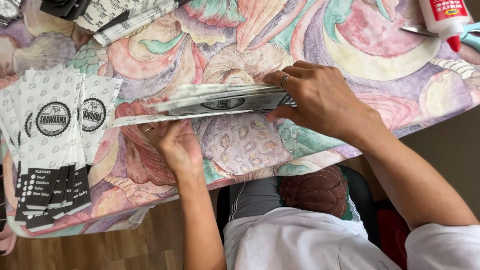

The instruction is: The person applies glue to paper shawarma wrappers using a glue bottle and folds them by hand to assemble the final food packaging.

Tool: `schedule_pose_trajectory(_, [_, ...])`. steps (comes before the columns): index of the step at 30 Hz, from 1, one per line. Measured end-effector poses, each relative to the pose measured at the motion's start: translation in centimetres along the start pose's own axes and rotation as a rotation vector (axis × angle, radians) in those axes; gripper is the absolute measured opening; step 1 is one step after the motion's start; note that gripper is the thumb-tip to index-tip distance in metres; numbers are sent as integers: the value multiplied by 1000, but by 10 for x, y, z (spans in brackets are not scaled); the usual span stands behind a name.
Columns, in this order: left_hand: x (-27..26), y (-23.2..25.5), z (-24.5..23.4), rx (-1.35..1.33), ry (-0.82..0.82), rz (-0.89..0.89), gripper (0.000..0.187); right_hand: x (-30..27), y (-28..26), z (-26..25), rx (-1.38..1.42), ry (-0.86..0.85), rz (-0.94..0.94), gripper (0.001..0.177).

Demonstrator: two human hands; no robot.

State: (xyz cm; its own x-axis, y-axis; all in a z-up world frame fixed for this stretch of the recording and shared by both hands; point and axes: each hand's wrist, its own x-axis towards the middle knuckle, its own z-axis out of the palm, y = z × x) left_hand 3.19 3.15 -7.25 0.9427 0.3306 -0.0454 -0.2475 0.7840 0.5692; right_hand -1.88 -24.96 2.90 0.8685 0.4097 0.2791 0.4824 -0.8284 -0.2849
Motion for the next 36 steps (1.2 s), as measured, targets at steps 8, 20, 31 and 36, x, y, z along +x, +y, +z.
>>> schedule_pose_trajectory(8, [-7, -5, -1, 91, -36, 37, 64, -5, 4, 10, -257, 87, 31, 21])
schedule_pose_trajectory(20, [-3, 17, -18, 516, -156, 291, 62, 1, -10, 18, -324, -47, -42, 66])
schedule_pose_trajectory(31, [-8, 42, 33, 1001, -657, 375, 68, -25, 13, -28, -138, 90, -52, 71])
schedule_pose_trajectory(36, [-13, 33, 44, 957, -652, 274, 58, -75, 38, -3, 250, 308, 228, 93])
